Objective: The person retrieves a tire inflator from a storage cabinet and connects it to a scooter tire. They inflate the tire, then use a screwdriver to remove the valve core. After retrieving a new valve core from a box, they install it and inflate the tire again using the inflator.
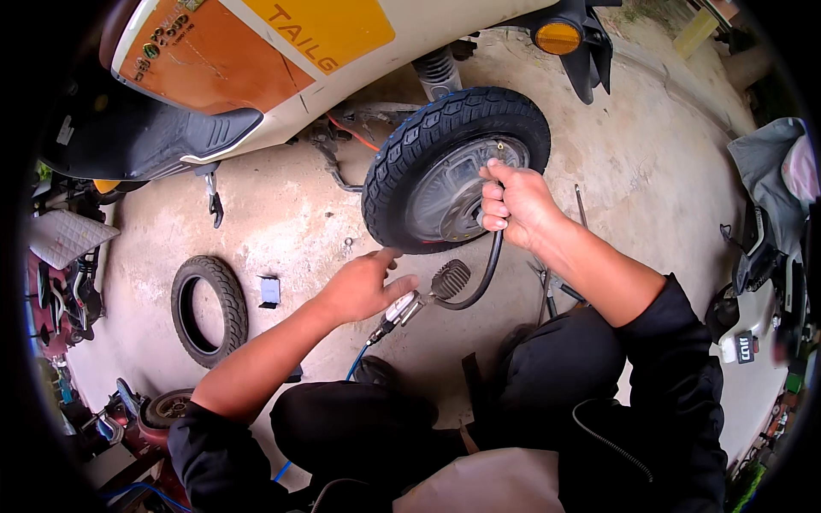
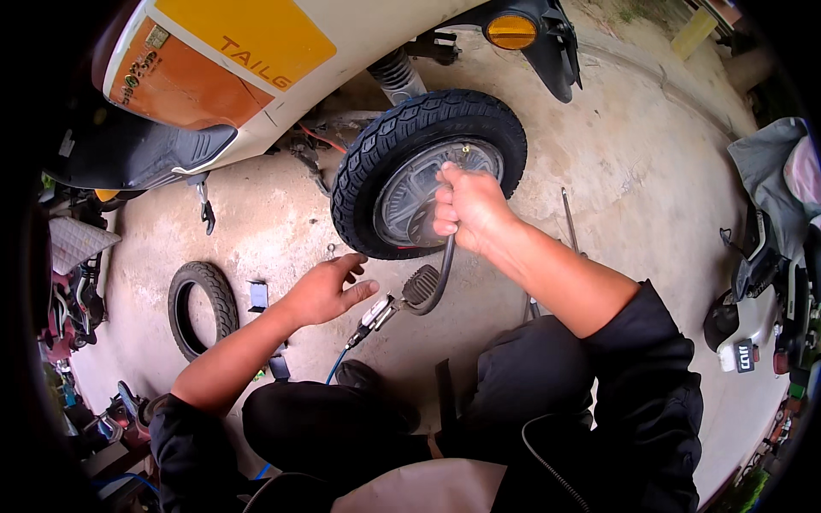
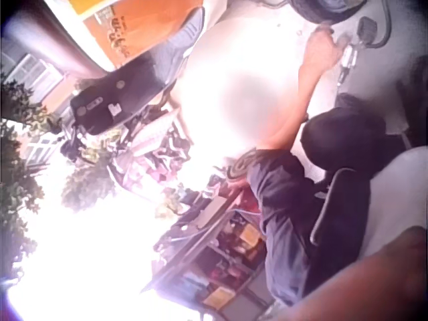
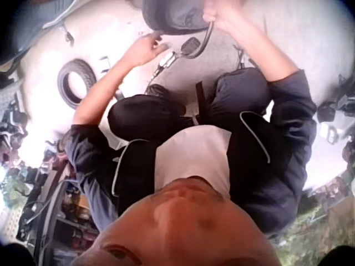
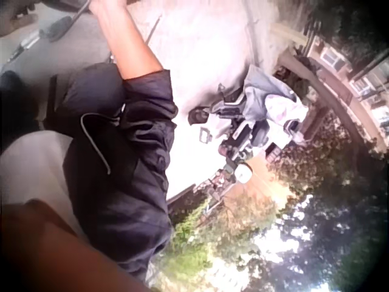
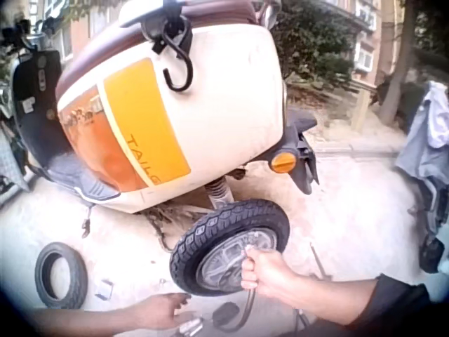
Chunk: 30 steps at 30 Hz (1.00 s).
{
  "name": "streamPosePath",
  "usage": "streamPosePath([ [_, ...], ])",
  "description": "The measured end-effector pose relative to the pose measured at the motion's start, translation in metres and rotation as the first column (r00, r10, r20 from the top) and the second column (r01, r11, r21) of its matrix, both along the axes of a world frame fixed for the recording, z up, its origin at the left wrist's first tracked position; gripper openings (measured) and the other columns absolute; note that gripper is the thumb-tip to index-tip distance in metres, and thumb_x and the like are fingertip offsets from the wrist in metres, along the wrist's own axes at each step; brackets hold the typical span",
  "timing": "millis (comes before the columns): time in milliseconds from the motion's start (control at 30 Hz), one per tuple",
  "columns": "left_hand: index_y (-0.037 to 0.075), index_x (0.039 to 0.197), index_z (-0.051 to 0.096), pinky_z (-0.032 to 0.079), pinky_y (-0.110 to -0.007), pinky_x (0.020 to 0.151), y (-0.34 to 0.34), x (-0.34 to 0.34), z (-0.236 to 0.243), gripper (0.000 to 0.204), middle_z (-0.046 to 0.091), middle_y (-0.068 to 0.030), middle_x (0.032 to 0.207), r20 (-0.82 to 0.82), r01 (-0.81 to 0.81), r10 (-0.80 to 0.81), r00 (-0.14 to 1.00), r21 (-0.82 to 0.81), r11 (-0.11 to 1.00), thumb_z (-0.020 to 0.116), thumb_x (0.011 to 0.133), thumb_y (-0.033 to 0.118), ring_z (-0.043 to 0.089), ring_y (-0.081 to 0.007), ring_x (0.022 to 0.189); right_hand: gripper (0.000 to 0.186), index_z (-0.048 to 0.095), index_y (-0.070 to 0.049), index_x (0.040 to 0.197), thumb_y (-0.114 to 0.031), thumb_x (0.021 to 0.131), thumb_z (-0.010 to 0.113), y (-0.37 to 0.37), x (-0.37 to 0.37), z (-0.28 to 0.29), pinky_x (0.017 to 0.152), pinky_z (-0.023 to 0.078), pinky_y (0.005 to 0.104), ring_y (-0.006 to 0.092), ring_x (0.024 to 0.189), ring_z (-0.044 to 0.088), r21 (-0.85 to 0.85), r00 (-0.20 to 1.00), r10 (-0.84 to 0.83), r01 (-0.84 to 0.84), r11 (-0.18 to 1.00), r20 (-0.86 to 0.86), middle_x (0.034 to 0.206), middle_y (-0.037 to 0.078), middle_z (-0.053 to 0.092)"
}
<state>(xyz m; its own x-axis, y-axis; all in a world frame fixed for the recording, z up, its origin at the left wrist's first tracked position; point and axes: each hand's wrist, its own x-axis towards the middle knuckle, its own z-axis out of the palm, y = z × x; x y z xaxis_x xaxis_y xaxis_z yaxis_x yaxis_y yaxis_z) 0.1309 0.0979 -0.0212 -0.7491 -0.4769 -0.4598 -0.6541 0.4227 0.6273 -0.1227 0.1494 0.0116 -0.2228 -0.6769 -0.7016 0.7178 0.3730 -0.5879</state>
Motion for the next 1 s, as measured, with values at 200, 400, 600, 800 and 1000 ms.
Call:
streamPosePath([
  [200, -0.004, 0.111, 0.055, 0.047, -0.043, 0.08, 0.022, -0.093, 0.001, 0.042, 0.064, -0.0254, 0.094, -0.348, 0.069, 0.083, 0.934, 0.403, 0.913, 0.054, 0.095, 0.035, 0.063, -0.0377, 0.09, 0.024, 0.046, -0.001, 0.097, -0.025, 0.101, 0.045, -0.008, -0.005, -0.03, 0.039, 0.036, 0.0316, 0.0135, 0.044, 0.043, -0.031, 0.912, 0.193, -0.219, 0.975, -0.363, 0.063, 0.003, 0.045],
  [400, 0.002, 0.105, 0.064, 0.049, -0.042, 0.084, -0.039, -0.112, 0.057, 0.033, 0.066, -0.0169, 0.1, -0.702, -0.423, -0.096, 0.705, -0.526, 0.737, 0.069, 0.08, 0.023, 0.06, -0.0357, 0.099, 0.045, 0.055, 0.01, 0.074, -0.025, 0.099, 0.044, 0.004, -0.043, -0.024, 0.047, 0.05, 0.039, 0.0281, 0.042, 0.06, 0.35, 0.336, 0.5, -0.416, 0.839, -0.798, 0.055, 0.019, 0.059],
  [600, -0.005, 0.125, 0.048, 0.046, -0.038, 0.093, -0.097, -0.1, 0.014, 0.07, 0.063, -0.0264, 0.111, -0.377, -0.322, 0.207, 0.903, -0.276, 0.906, 0.075, 0.074, 0.034, 0.062, -0.0355, 0.106, 0.046, 0.06, 0.012, 0.076, -0.027, 0.097, 0.047, -0.006, -0.046, 0.003, 0.062, 0.053, 0.0447, 0.0371, 0.054, 0.063, 0.585, 0.066, 0.652, -0.381, 0.716, -0.755, 0.062, 0.025, 0.061],
  [800, -0.005, 0.114, 0.044, 0.048, -0.038, 0.086, -0.084, -0.108, 0.019, 0.065, 0.063, -0.0262, 0.101, -0.422, -0.213, 0.122, 0.898, -0.174, 0.961, 0.078, 0.068, 0.025, 0.064, -0.0366, 0.095, 0.036, 0.065, 0.008, 0.086, -0.025, 0.092, 0.052, 0.013, -0.057, -0.01, 0.081, 0.051, 0.0489, 0.0444, 0.088, 0.063, 0.71, -0.296, 0.645, -0.284, 0.645, -0.705, 0.089, 0.029, 0.065],
  [1000, -0.004, 0.117, 0.044, 0.049, -0.041, 0.084, -0.066, -0.121, 0.025, 0.068, 0.065, -0.0265, 0.097, -0.372, -0.191, 0.094, 0.923, -0.232, 0.954, 0.078, 0.065, 0.025, 0.064, -0.0384, 0.092, 0.033, 0.066, 0.006, 0.091, -0.023, 0.091, 0.053, 0.015, -0.052, 0.009, 0.082, 0.051, 0.0482, 0.0446, 0.09, 0.063, 0.764, -0.298, 0.703, -0.257, 0.592, -0.646, 0.092, 0.03, 0.064],
])
